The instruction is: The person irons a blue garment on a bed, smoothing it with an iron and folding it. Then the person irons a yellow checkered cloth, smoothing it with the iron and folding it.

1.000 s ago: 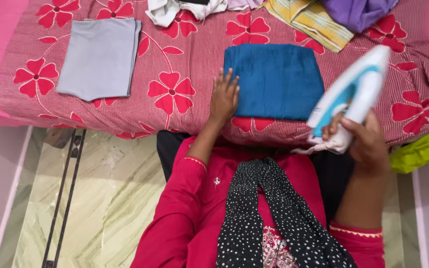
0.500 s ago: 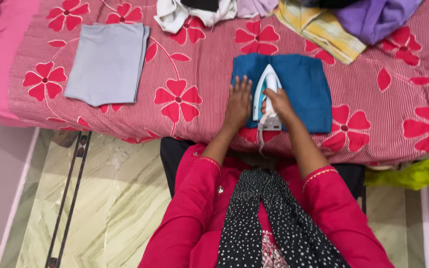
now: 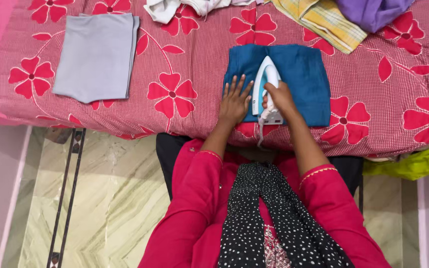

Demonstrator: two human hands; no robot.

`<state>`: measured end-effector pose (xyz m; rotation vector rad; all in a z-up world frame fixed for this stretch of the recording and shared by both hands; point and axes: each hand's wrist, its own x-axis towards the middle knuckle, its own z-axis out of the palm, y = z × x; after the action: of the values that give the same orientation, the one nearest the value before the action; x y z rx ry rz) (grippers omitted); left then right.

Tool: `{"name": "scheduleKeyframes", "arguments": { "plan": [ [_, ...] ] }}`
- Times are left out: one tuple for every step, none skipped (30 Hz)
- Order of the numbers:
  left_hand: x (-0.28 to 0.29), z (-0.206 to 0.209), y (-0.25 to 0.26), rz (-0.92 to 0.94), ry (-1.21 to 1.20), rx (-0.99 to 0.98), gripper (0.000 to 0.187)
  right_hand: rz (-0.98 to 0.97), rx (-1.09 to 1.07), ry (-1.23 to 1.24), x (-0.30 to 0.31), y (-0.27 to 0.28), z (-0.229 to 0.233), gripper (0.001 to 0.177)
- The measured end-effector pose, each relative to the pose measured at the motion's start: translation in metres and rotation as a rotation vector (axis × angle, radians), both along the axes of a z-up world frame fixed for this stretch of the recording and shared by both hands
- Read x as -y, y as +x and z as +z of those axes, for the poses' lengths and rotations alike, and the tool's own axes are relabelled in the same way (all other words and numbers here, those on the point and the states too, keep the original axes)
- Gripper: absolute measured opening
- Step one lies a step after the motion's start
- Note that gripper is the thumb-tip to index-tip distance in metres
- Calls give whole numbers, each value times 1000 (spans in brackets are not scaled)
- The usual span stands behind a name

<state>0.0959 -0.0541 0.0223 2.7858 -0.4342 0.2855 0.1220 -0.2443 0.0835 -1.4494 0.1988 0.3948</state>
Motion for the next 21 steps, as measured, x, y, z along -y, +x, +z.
{"name": "scheduleKeyframes", "arguments": {
  "plan": [
    [-1,0,-2,3,-3,-6,59,-4,-2,-6,5,0,1,23],
    [0,0,-1,3,-7,-11,59,-11,-3,-14,11,1,2,22],
    [0,1,0,4,-10,-15,60,-23,-9,-28,17,1,3,21],
    [1,2,0,6,-2,-15,60,-36,-16,-44,23,0,4,20],
    [1,3,-1,7,5,-15,60,-49,-23,-60,29,-1,5,19],
    [1,4,-1,10,14,-11,60,-49,-18,-67,34,-3,7,19],
    [2,5,-1,11,14,-18,61,-48,-12,-75,40,-5,8,18],
    [1,6,-1,12,16,-25,62,-46,-6,-80,43,-7,10,18],
    [1,7,-1,14,19,-31,62,-53,-6,-88,48,-7,11,18],
    [1,7,-1,17,27,-40,62,-61,-6,-96,54,-8,12,17],
    [1,7,0,19,34,-50,62,-70,-6,-104,60,-8,13,17],
    [2,8,0,20,40,-60,62,-77,-11,-104,66,-9,13,16],
    [2,8,0,22,48,-58,62,-85,-16,-103,73,-10,14,16],
    [2,8,0,25,55,-55,62,-92,-20,-103,79,-11,15,15],
    [2,8,0,28,61,-52,62,-112,-17,-87,85,-11,15,16],
    [2,8,0,27,59,-50,62,-131,-15,-69,91,-12,15,16],
    [2,8,0,25,57,-47,62,-150,-13,-51,95,-13,14,16],
    [2,8,0,24,55,-44,62,-147,-16,-48,99,-13,14,16],
    [2,9,0,25,55,-48,62,-144,-19,-46,104,-14,14,16],
    [2,10,-1,26,55,-52,62,-141,-21,-43,108,-15,13,16],
    [2,11,-1,28,55,-56,62,-138,-15,-47,113,-15,12,17]
  ]
}}
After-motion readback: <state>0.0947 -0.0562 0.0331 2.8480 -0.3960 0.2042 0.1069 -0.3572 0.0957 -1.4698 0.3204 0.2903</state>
